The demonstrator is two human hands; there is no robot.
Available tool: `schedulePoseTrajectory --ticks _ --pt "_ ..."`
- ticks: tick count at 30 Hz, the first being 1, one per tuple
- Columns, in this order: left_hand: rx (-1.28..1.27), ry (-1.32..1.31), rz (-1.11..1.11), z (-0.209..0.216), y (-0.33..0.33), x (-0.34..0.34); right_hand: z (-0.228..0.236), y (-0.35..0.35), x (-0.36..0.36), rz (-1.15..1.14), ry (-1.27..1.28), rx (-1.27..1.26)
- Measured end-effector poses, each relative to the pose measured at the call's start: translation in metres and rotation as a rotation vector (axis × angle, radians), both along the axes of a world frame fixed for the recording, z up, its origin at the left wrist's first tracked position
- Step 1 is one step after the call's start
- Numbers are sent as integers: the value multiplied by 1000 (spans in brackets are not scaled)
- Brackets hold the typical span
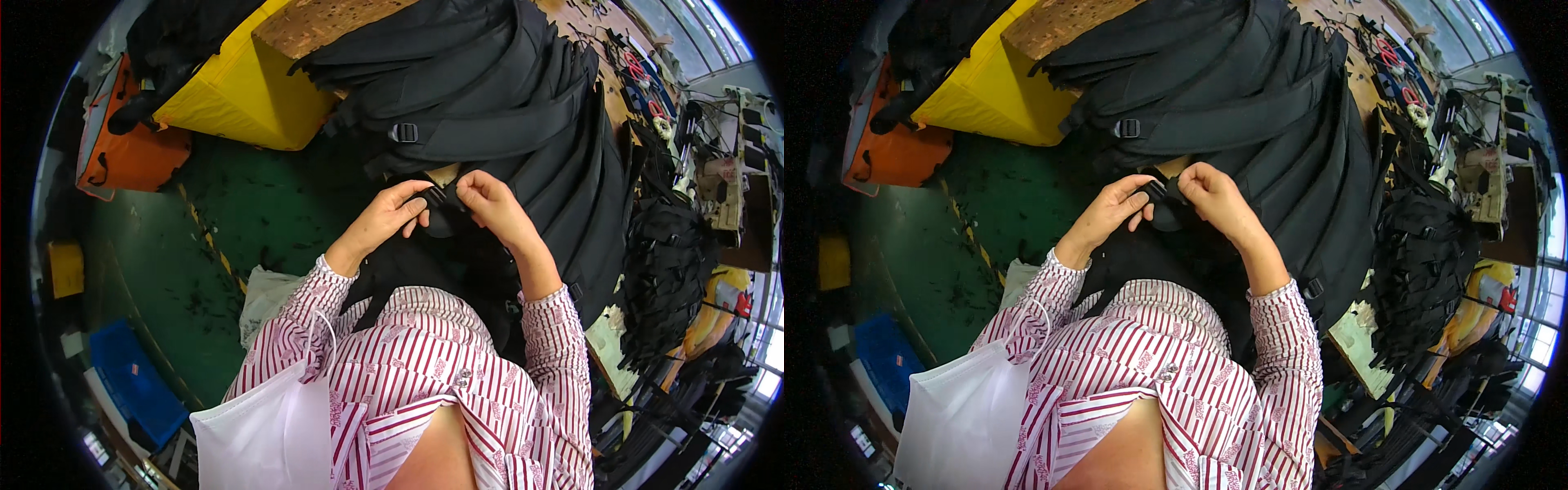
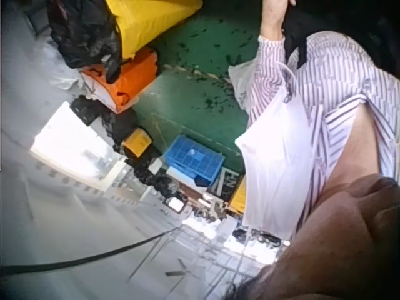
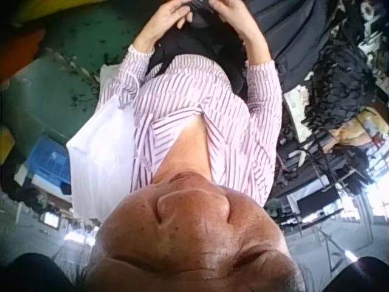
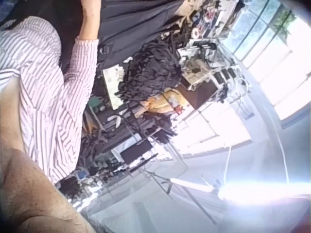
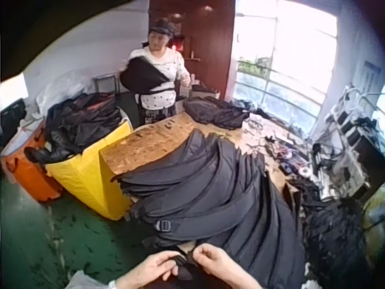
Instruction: The person threads nylon webbing through plastic buckles on black backpack straps, pulling the webbing tight and stacking the finished straps on a workbench.
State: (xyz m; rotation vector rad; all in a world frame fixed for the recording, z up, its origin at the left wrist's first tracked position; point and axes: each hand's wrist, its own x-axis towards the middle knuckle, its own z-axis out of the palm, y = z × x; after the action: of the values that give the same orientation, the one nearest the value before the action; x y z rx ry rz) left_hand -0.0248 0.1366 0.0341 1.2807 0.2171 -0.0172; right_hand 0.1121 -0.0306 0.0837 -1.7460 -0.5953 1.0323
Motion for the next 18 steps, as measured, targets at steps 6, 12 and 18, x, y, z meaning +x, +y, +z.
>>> schedulePoseTrajectory --ticks 6,12,18 --pt "-84 0 -62 12 0 6 -11 -2 7 -50 271 82" --pt "-209 -12 -38 4 0 3 -7 2 2 -105 327 28" --pt "-143 8 -97 1 -1 7 -11 1 4 -80 378 60"
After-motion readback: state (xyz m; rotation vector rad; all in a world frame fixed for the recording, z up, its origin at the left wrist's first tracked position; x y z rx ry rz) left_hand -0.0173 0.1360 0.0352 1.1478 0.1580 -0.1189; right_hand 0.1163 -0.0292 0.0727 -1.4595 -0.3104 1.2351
